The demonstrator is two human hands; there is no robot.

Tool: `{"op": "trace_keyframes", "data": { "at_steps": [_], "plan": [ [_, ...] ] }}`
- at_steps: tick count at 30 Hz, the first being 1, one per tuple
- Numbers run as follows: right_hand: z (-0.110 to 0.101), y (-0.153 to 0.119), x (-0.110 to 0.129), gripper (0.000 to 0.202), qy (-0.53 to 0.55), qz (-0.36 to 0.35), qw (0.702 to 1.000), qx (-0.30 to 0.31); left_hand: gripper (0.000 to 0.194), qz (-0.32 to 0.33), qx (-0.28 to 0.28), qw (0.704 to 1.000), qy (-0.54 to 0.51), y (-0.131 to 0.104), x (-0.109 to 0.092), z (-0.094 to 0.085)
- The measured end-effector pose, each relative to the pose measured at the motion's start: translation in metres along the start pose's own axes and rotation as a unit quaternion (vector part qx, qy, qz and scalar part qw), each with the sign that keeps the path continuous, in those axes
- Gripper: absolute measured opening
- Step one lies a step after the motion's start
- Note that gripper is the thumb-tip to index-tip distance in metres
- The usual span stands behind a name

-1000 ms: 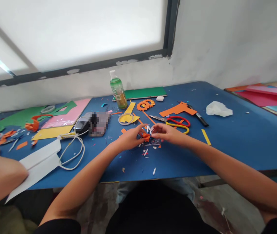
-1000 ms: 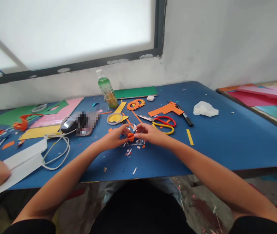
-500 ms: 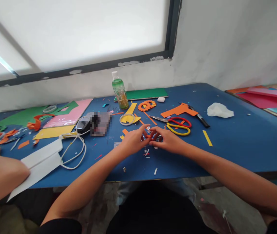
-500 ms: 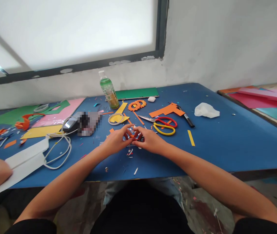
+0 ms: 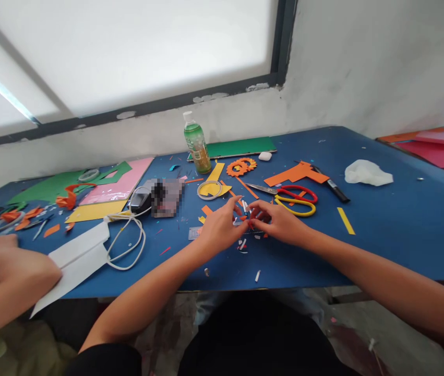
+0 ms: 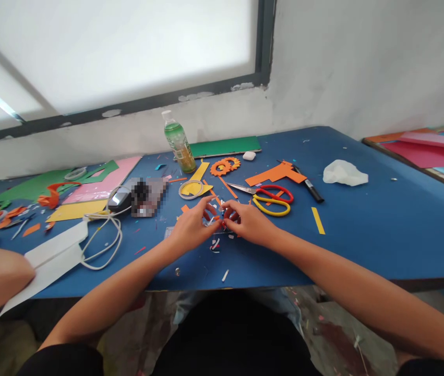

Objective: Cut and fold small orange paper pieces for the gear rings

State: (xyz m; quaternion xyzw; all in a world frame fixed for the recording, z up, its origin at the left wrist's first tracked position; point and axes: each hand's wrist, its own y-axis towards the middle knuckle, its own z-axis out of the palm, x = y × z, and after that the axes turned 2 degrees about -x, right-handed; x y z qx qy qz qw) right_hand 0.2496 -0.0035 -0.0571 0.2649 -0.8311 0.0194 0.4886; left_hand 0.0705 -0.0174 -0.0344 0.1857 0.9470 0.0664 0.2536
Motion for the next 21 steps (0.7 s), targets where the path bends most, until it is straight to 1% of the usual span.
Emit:
{"op": "trace_keyframes", "data": {
  "at_steps": [3,7,10,15,21],
  "plan": [
    [0.000,0.000,0.002,0.026,-0.009,-0.018,1.000,0.000,0.054,0.007,0.006,1.000,-0.020,-0.003,-0.004,0.000],
    [-0.003,-0.002,0.003,0.031,-0.029,-0.057,0.998,-0.007,0.052,0.007,0.027,0.999,-0.038,-0.005,-0.008,0.003],
    [-0.004,-0.002,0.002,0.031,-0.028,-0.079,0.996,-0.014,0.051,0.008,0.037,0.996,-0.083,-0.004,-0.007,0.006],
    [-0.005,0.000,-0.002,0.031,-0.031,-0.077,0.996,-0.010,0.050,0.014,0.033,0.986,-0.162,0.001,0.000,0.012],
    [-0.005,0.001,-0.006,0.033,-0.037,-0.077,0.996,-0.020,0.049,0.012,0.044,0.983,-0.175,0.003,0.000,0.014]
  ]
}}
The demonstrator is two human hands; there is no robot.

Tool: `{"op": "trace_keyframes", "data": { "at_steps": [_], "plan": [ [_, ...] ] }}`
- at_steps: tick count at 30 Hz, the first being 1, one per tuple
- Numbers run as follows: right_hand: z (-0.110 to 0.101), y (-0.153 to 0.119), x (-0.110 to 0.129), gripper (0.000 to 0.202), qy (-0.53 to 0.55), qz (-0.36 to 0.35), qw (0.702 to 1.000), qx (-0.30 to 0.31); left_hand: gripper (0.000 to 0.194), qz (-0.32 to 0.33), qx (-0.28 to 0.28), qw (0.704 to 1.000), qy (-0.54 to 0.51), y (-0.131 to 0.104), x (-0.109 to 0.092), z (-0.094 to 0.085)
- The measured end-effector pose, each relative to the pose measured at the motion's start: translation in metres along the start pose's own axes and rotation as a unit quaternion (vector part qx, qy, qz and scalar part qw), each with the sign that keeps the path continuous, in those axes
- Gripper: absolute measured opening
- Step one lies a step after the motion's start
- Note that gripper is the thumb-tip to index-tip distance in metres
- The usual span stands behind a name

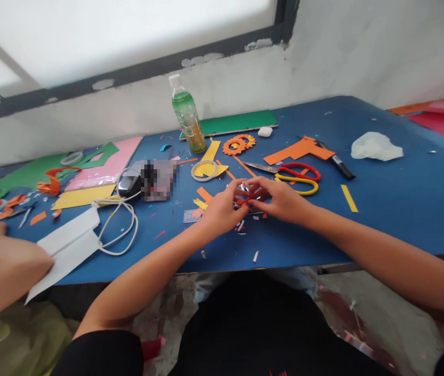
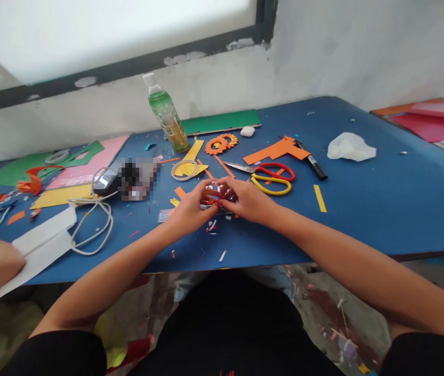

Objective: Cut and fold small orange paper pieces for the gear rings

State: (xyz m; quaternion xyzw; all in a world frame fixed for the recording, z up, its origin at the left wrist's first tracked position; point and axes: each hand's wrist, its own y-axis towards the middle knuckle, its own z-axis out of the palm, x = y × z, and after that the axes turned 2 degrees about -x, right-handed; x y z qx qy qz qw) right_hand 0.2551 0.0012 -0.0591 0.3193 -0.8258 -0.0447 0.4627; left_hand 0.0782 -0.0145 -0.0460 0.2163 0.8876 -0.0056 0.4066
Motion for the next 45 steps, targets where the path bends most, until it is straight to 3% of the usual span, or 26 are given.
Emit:
{"op": "trace_keyframes", "data": {
  "at_steps": [13,20,26,33,38,41,45],
  "plan": [
    [0.003,-0.002,0.007,0.029,-0.039,-0.024,0.999,0.001,0.045,-0.015,-0.006,0.999,0.028,-0.003,0.000,-0.001],
    [0.005,-0.001,0.006,0.030,-0.033,-0.035,0.999,-0.013,0.041,-0.023,-0.042,0.998,0.032,0.002,0.003,0.001],
    [0.000,0.000,0.012,0.026,0.021,-0.008,0.999,-0.033,0.029,-0.045,-0.023,0.987,-0.149,0.008,0.005,-0.003],
    [-0.002,0.000,0.014,0.024,0.113,0.030,0.993,-0.018,0.031,-0.164,0.050,0.943,-0.286,0.018,0.004,-0.017],
    [-0.002,0.001,0.015,0.025,0.109,0.044,0.993,-0.026,0.035,-0.091,0.081,0.958,-0.261,0.015,0.007,-0.018],
    [-0.002,0.001,0.016,0.024,0.096,0.054,0.994,-0.012,0.032,-0.039,0.072,0.980,-0.184,0.012,0.010,-0.015],
    [0.000,0.001,0.015,0.027,0.072,0.052,0.996,-0.001,0.031,-0.017,0.063,0.991,-0.114,0.008,0.012,-0.010]
  ]
}}
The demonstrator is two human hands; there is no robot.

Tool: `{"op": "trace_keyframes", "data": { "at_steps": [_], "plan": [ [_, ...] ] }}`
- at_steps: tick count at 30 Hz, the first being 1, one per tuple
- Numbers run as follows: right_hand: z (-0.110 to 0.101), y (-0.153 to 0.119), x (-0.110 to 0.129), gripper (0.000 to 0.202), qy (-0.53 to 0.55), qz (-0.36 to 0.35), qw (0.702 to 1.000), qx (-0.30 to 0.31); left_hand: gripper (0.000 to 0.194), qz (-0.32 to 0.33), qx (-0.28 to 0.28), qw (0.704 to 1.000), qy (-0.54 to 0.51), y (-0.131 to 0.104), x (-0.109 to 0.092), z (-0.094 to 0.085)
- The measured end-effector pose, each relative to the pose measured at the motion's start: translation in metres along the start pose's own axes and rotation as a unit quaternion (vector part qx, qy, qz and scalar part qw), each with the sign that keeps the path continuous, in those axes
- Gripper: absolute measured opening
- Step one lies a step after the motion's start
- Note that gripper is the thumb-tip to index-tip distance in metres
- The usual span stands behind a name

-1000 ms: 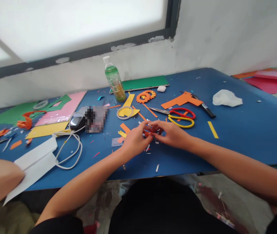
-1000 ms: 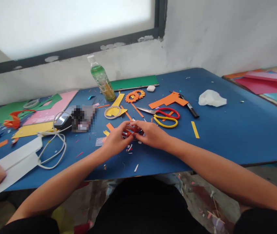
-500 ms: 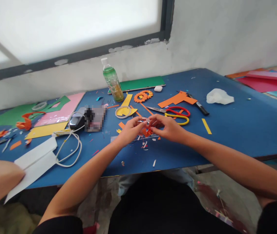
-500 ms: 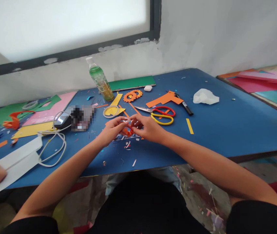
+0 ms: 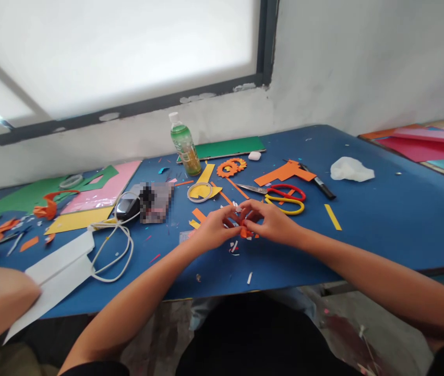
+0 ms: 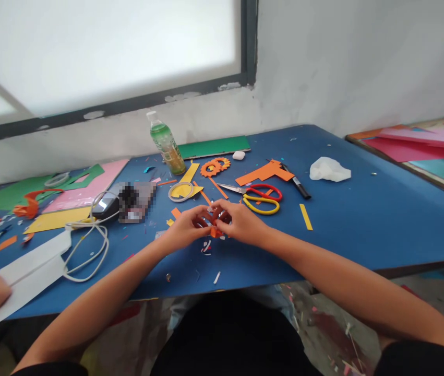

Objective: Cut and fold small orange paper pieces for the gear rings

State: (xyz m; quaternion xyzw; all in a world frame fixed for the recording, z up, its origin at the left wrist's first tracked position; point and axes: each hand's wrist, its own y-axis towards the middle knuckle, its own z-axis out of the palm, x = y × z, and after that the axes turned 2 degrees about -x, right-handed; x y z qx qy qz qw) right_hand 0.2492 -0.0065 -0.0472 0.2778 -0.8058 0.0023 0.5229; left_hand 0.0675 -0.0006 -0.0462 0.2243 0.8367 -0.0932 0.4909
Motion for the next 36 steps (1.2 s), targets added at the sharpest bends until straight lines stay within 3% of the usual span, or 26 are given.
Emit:
{"op": "trace_keyframes", "data": {
  "at_steps": [11,16,21,30,36],
  "plan": [
    [-0.001,0.001,-0.003,0.025,-0.017,-0.029,0.999,-0.033,0.028,0.005,-0.028,0.999,-0.035,0.001,0.001,0.004],
    [0.000,0.001,-0.002,0.024,-0.005,-0.033,0.999,-0.040,0.032,0.044,-0.072,0.996,0.015,-0.001,-0.003,0.008],
    [0.000,0.000,0.000,0.019,-0.010,-0.044,0.999,-0.009,0.033,0.058,-0.071,0.994,0.064,-0.006,-0.008,0.010],
    [0.001,-0.005,0.008,0.019,-0.011,-0.086,0.995,-0.041,0.032,0.119,-0.077,0.988,0.062,-0.010,-0.010,0.010],
    [0.000,-0.005,0.007,0.018,-0.015,-0.098,0.994,-0.040,0.035,0.124,-0.088,0.982,0.110,-0.011,-0.008,0.008]
  ]
}}
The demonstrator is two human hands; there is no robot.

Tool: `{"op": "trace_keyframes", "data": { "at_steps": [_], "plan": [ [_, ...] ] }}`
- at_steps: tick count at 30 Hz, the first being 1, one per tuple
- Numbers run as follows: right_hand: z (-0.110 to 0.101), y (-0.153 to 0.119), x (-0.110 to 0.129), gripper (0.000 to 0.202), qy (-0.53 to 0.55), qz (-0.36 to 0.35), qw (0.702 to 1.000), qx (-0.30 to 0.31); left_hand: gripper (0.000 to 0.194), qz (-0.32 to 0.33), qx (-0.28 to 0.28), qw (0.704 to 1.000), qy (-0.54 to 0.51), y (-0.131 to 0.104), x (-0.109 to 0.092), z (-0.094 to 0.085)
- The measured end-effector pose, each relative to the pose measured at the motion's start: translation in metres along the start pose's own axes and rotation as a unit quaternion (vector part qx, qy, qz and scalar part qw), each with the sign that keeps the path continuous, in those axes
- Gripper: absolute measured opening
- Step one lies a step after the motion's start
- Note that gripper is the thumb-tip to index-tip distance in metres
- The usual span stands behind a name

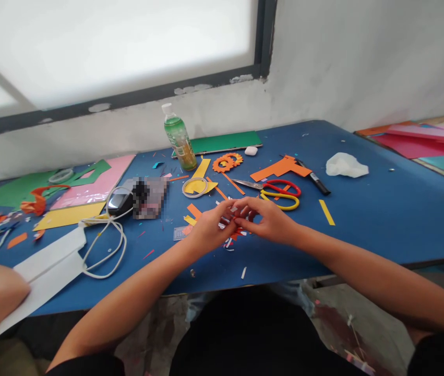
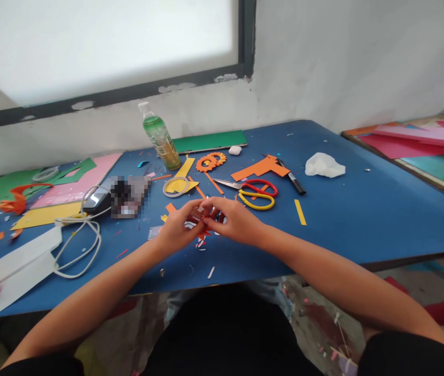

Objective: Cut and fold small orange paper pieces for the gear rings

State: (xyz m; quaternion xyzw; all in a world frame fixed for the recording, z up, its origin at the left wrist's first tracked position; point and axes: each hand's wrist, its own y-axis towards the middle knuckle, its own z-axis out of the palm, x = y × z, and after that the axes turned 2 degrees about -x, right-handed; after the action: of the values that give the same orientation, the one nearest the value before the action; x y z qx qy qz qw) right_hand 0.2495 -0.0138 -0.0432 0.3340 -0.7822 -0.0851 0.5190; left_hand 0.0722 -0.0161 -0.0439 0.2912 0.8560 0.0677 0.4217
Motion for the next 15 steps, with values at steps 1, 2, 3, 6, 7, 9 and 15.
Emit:
{"op": "trace_keyframes", "data": {
  "at_steps": [1,2,3,6,7,9,15],
  "plan": [
    [0.0000,-0.0001,-0.0003,0.018,0.000,-0.001,1.000,0.000,0.036,-0.002,0.002,1.000,-0.003,0.0000,0.0008,0.0004],
    [0.0000,-0.0002,-0.0003,0.017,0.000,-0.002,1.000,-0.001,0.036,-0.006,0.002,1.000,-0.012,0.0002,0.0015,0.0008],
    [-0.0001,-0.0003,-0.0002,0.017,0.001,-0.003,1.000,-0.005,0.036,-0.010,-0.001,1.000,-0.025,0.0006,0.0020,0.0012],
    [-0.0009,-0.0005,0.0010,0.017,0.011,-0.005,1.000,-0.015,0.034,-0.026,-0.022,0.997,-0.074,0.0020,0.0023,0.0021],
    [-0.0010,-0.0005,0.0014,0.017,0.014,-0.006,1.000,-0.020,0.033,-0.032,-0.030,0.995,-0.089,0.0024,0.0019,0.0022],
    [-0.0007,-0.0006,0.0018,0.018,0.017,-0.010,0.999,-0.030,0.031,-0.046,-0.042,0.992,-0.113,0.0028,0.0010,0.0021],
    [0.0022,-0.0015,0.0027,0.016,0.022,-0.015,0.999,-0.034,0.029,-0.040,-0.069,0.991,-0.111,0.0012,0.0001,0.0026]
  ]
}}
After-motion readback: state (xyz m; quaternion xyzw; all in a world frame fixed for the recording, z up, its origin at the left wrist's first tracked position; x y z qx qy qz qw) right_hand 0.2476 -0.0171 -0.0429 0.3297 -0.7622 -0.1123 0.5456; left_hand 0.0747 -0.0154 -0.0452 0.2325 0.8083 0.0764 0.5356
